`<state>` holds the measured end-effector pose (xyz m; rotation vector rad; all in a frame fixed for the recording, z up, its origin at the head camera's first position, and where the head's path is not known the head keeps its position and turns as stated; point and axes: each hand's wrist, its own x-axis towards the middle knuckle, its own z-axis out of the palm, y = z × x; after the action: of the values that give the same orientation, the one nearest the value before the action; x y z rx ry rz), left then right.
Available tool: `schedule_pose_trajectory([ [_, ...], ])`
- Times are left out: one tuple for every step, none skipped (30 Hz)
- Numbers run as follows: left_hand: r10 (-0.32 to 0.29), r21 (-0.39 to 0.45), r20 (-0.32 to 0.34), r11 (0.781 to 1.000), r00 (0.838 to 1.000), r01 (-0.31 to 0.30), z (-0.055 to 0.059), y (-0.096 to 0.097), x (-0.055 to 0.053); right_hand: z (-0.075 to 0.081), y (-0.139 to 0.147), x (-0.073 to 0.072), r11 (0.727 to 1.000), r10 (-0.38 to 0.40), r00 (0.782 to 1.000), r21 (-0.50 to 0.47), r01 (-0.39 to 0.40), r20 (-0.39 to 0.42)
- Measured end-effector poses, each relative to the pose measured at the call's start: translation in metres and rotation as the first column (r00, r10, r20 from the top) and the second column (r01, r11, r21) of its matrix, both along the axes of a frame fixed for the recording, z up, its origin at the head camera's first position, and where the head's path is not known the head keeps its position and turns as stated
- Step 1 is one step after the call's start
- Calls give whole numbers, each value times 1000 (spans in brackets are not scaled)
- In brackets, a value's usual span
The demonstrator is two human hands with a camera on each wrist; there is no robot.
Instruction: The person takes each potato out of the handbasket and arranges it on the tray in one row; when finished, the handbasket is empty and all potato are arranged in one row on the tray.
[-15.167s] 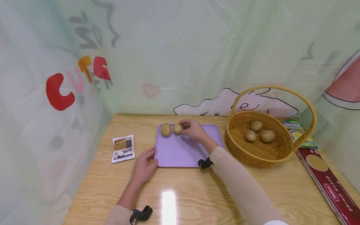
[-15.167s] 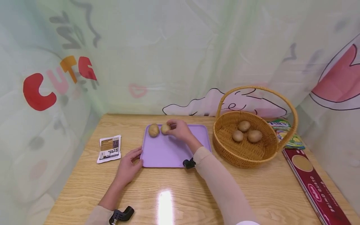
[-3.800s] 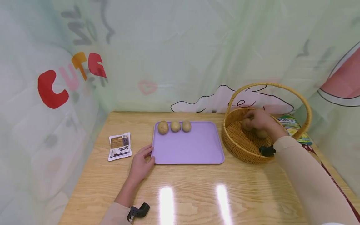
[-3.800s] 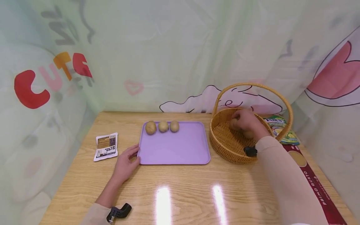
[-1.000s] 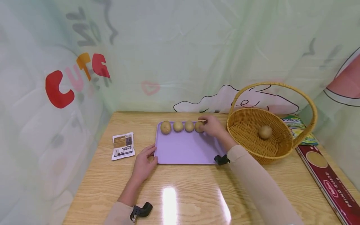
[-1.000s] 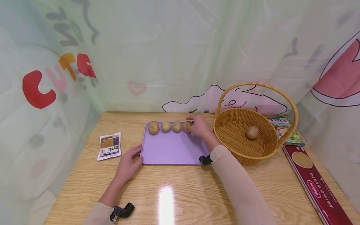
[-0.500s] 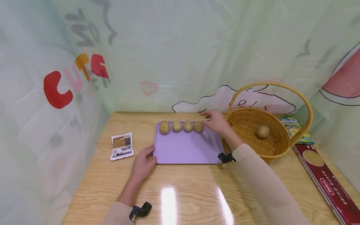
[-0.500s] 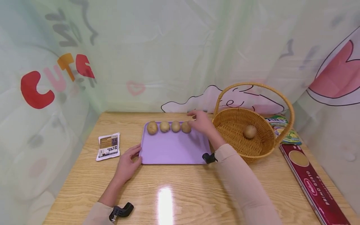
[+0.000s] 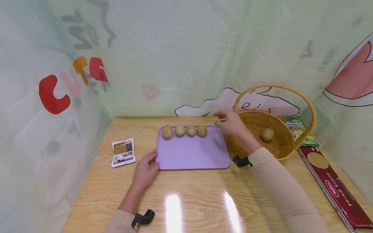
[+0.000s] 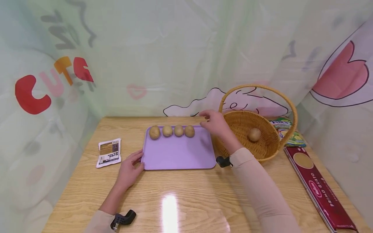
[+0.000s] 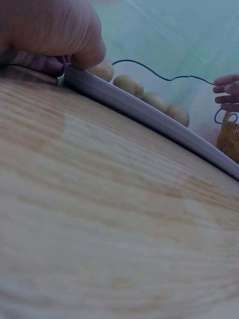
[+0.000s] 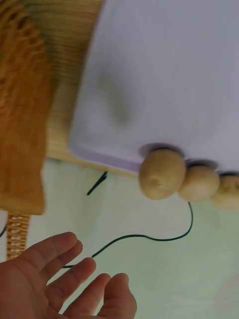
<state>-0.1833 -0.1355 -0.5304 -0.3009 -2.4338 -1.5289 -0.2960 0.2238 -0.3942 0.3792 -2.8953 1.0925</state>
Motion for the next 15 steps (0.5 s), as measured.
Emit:
schedule_pose_trajectory([
  [1,-2,2,1000,1000,-1,0,0,0,1,3,1,1000,-4,1000,-3,4,2],
  [2,-6,5,1000,1000,-2,0,0,0,3,6,2,1000,-2,1000,-7,2,3],
  [3,-11,9,1000,1000,-3,-1,0,0,4,9,3,1000,-3,1000,-13,3,3],
  [3,-15,9,1000,1000,-3,-1,0,0,6,13,4,1000,-4,1000,-14,4,2],
  [4,-17,12,1000,1000,-4,0,-1,0,7,16,5,1000,1,1000,-9,-1,0],
  [6,-18,14,1000,1000,-6,0,-1,1,9,19,6,1000,7,1000,2,-7,-5],
  [8,-18,15,1000,1000,-8,0,-1,1,11,23,7,1000,8,1000,13,-8,-9],
  [11,-19,16,1000,1000,-11,1,-1,1,12,26,8,1000,8,1000,21,-8,-12],
  [13,-18,16,1000,1000,-13,1,-1,2,14,30,9,1000,3,1000,26,-3,-12],
  [13,-18,14,1000,1000,-13,2,-1,2,15,33,10,999,-2,1000,36,2,-12],
  [13,-20,15,1000,1000,-13,2,-1,2,17,36,11,999,-7,1000,44,8,-12],
  [12,-17,18,1000,1000,-12,3,-1,3,19,40,12,998,-16,1000,52,17,-14],
  [11,-16,21,1000,1000,-11,3,-1,3,20,43,14,998,-24,1000,62,25,-19],
  [10,-16,24,1000,1000,-9,3,-1,3,22,46,15,997,-30,999,69,32,-23],
  [8,-19,28,1000,1000,-8,3,-1,3,23,49,16,997,-35,999,74,37,-23],
])
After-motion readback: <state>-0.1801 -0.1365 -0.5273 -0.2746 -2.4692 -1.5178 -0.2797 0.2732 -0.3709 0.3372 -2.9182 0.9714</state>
